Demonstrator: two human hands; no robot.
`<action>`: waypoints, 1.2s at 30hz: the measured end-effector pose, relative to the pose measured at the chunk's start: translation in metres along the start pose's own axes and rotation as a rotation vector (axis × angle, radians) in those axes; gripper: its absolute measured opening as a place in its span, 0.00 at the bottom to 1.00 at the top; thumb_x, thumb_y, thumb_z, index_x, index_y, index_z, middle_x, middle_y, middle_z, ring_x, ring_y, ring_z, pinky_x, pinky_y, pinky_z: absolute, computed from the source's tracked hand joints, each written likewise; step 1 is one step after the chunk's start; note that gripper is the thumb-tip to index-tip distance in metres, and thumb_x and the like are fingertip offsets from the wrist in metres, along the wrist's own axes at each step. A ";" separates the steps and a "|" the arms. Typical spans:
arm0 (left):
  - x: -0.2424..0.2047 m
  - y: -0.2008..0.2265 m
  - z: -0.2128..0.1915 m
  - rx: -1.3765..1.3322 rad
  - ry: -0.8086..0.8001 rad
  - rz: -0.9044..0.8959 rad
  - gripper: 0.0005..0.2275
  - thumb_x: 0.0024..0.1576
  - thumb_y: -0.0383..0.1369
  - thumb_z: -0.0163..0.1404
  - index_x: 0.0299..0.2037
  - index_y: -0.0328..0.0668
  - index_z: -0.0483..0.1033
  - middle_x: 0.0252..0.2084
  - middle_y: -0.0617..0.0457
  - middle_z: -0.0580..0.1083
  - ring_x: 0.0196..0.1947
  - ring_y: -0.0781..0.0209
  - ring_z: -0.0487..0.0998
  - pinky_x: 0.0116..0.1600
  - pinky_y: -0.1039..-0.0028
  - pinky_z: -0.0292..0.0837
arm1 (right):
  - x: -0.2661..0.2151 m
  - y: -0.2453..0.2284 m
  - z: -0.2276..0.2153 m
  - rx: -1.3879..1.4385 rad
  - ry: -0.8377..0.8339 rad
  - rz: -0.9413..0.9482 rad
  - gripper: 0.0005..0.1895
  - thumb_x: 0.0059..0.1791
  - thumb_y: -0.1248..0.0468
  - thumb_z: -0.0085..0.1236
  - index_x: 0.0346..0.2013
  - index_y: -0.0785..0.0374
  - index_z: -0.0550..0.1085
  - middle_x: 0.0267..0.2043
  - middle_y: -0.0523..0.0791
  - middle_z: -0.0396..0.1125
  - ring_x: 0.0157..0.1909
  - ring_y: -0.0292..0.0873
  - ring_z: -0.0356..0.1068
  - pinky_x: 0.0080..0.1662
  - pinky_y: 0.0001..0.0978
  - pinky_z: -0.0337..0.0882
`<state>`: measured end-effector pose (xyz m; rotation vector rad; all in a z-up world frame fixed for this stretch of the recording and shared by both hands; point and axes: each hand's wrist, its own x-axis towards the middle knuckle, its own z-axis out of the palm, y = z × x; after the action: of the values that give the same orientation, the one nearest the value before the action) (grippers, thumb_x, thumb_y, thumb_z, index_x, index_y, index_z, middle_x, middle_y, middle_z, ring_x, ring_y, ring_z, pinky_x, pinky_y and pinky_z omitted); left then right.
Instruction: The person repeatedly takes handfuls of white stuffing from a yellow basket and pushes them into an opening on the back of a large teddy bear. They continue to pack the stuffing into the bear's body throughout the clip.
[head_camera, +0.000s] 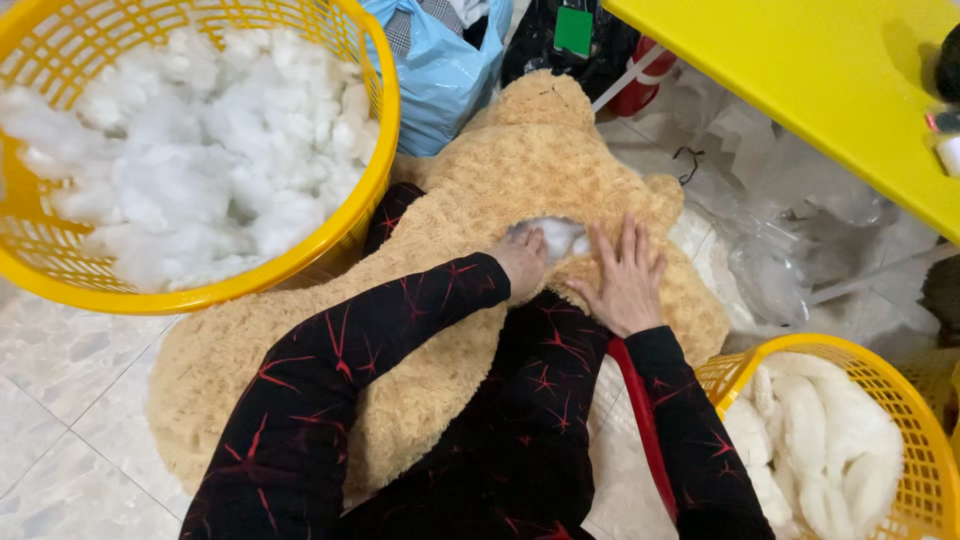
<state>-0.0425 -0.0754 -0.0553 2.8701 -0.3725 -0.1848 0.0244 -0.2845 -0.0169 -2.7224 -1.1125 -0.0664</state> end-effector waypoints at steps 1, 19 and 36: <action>0.003 0.000 -0.005 0.029 -0.065 0.004 0.26 0.51 0.31 0.48 0.61 0.24 0.65 0.70 0.26 0.55 0.69 0.31 0.57 0.65 0.47 0.59 | 0.001 -0.002 -0.004 -0.031 -0.036 0.019 0.51 0.44 0.36 0.57 0.74 0.51 0.49 0.79 0.57 0.30 0.78 0.64 0.33 0.62 0.84 0.39; -0.232 -0.226 -0.094 -0.112 0.161 -0.390 0.18 0.30 0.31 0.68 0.34 0.44 0.83 0.40 0.41 0.76 0.42 0.36 0.79 0.42 0.53 0.75 | 0.117 -0.224 -0.059 0.488 0.272 -0.609 0.24 0.49 0.70 0.63 0.59 0.67 0.71 0.62 0.55 0.63 0.60 0.57 0.65 0.60 0.45 0.68; -0.181 -0.119 -0.229 -0.710 0.608 -0.291 0.10 0.63 0.37 0.54 0.43 0.36 0.74 0.40 0.46 0.79 0.38 0.55 0.82 0.45 0.64 0.79 | 0.133 -0.228 -0.053 1.292 -0.048 -0.441 0.28 0.52 0.72 0.62 0.65 0.66 0.64 0.60 0.46 0.66 0.62 0.38 0.67 0.63 0.31 0.70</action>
<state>-0.1527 0.1345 0.1520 2.1132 0.2001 0.4178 -0.0373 -0.0445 0.0886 -1.3334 -1.1416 0.4775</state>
